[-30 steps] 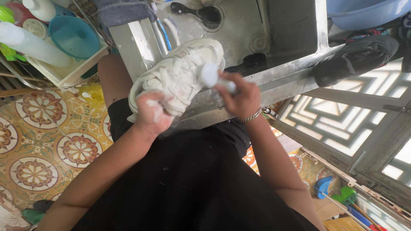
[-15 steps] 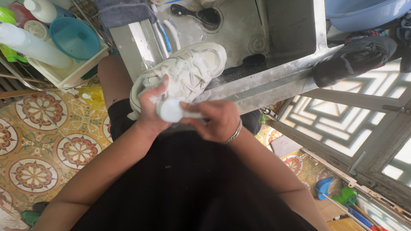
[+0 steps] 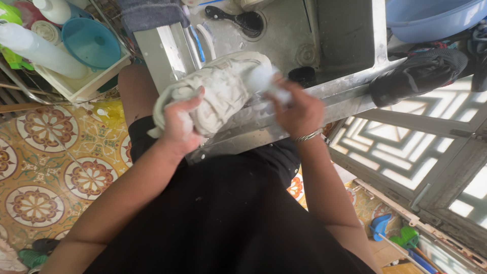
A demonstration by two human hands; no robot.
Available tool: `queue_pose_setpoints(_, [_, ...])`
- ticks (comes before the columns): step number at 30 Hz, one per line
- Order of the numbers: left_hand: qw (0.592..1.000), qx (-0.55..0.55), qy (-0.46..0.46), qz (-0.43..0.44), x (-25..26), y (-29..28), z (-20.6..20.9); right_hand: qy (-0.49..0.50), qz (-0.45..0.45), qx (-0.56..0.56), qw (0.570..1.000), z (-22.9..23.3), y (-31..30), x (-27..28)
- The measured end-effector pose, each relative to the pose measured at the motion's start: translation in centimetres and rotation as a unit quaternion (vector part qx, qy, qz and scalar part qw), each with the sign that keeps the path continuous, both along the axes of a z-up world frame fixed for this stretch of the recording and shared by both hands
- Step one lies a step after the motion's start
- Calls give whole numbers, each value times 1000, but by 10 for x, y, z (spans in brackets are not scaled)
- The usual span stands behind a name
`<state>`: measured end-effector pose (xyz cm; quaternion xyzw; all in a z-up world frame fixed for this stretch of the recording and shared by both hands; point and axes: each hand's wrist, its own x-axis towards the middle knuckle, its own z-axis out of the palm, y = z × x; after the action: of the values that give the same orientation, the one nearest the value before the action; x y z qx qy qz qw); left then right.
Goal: The person scrubs a white sneaker with a brush and soapy water in a sink, then rinses it thoroughly with a handheld sprayer. The person rotates the shoe to clean multiple surfaces and rinses the interior and exterior.
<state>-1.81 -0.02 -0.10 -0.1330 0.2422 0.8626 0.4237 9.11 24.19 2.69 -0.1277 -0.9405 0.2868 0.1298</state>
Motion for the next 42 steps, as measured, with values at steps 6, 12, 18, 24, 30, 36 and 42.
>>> queue_pose_setpoints(6, [966, -186, 135, -119, -50, -30, 50, -28, -76, 8, 997, -26, 56, -19])
queue_pose_setpoints(12, [379, -560, 596, -434, -80, -16, 126, -403, 43, 128, 905, -109, 37, -78])
queue_pose_setpoints(18, [324, -538, 612, -481, -51, 12, 147, -483, 78, 191, 851, -161, 28, -104])
queue_pose_setpoints(24, [160, -505, 758, -381, -19, 16, 113, -338, -41, 34, 940, -84, 38, -61])
queue_pose_setpoints(30, [45, -428, 748, -506, -23, 2, 113, -79, -43, -236, 968, -31, 40, -6])
queue_pose_setpoints(36, [59, -393, 821, -410, -31, -20, 103, 45, -42, -460, 886, -45, 12, 26])
queue_pose_setpoints(42, [172, -377, 829, -375, -47, -12, 93, 109, -74, -473, 871, -47, -11, 38])
